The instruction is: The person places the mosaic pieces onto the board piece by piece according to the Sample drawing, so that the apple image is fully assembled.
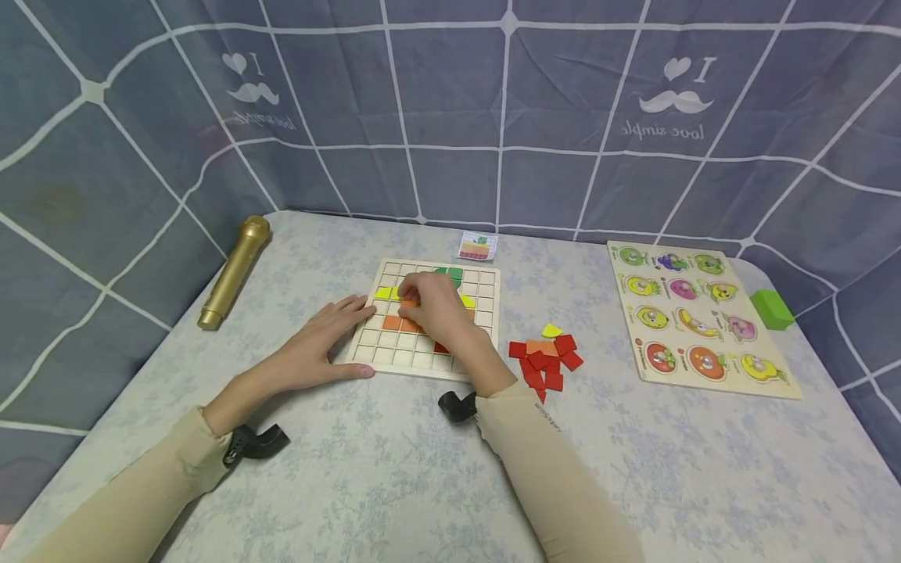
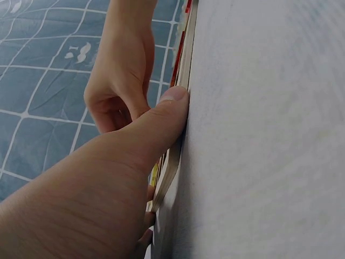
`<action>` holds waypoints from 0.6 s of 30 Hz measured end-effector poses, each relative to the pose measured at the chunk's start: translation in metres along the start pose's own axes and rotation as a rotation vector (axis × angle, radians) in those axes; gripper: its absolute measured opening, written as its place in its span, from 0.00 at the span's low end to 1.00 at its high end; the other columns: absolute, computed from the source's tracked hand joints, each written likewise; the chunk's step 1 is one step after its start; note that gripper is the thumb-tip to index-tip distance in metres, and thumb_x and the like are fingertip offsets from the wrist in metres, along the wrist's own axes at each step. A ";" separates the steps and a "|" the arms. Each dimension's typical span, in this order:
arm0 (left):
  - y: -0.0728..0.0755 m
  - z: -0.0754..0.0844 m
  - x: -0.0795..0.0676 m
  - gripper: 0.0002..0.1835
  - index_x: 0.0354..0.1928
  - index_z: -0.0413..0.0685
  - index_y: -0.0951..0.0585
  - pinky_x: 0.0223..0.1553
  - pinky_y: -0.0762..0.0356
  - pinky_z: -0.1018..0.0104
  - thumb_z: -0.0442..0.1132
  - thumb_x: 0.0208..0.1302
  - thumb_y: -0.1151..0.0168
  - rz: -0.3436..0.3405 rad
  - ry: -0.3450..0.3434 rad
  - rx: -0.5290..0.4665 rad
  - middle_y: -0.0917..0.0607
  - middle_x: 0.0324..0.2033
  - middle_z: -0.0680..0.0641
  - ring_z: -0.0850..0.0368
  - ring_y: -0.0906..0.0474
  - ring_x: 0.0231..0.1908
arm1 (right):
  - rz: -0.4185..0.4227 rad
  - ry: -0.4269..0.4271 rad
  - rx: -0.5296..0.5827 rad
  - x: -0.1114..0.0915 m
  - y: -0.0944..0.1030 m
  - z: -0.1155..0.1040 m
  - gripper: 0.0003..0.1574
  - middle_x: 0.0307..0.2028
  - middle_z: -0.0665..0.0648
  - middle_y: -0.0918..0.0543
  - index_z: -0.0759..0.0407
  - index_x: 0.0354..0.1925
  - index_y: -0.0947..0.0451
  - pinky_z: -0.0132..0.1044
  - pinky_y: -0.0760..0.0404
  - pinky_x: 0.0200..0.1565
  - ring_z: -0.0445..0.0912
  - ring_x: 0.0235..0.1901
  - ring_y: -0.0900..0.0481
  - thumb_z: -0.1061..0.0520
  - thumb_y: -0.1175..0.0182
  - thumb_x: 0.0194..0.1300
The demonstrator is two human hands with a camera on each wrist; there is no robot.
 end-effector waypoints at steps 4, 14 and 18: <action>0.000 0.000 0.000 0.55 0.83 0.47 0.40 0.85 0.63 0.43 0.63 0.62 0.25 -0.002 0.000 -0.002 0.46 0.84 0.40 0.42 0.57 0.84 | 0.007 0.018 -0.012 0.002 -0.006 -0.004 0.07 0.39 0.55 0.10 0.61 0.44 0.11 0.36 0.13 0.45 0.46 0.39 0.14 0.61 0.27 0.68; 0.001 -0.001 0.000 0.55 0.83 0.48 0.40 0.85 0.63 0.43 0.63 0.62 0.26 -0.002 -0.002 -0.003 0.46 0.84 0.41 0.42 0.57 0.84 | 0.003 0.030 -0.077 0.000 -0.012 -0.012 0.04 0.41 0.55 0.09 0.59 0.40 0.09 0.37 0.13 0.47 0.46 0.42 0.13 0.65 0.30 0.69; 0.000 -0.001 0.000 0.55 0.83 0.47 0.40 0.85 0.63 0.44 0.63 0.62 0.26 -0.003 0.002 0.001 0.46 0.84 0.41 0.43 0.57 0.84 | 0.011 0.049 -0.091 -0.003 -0.009 -0.016 0.04 0.41 0.56 0.09 0.60 0.40 0.09 0.37 0.13 0.46 0.46 0.41 0.14 0.65 0.30 0.69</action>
Point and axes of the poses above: each hand's wrist, its own x-axis towards the middle knuckle, its own y-axis out of the back of the hand, z = x × y, the point moved 7 cm from there along x, towards the middle knuckle
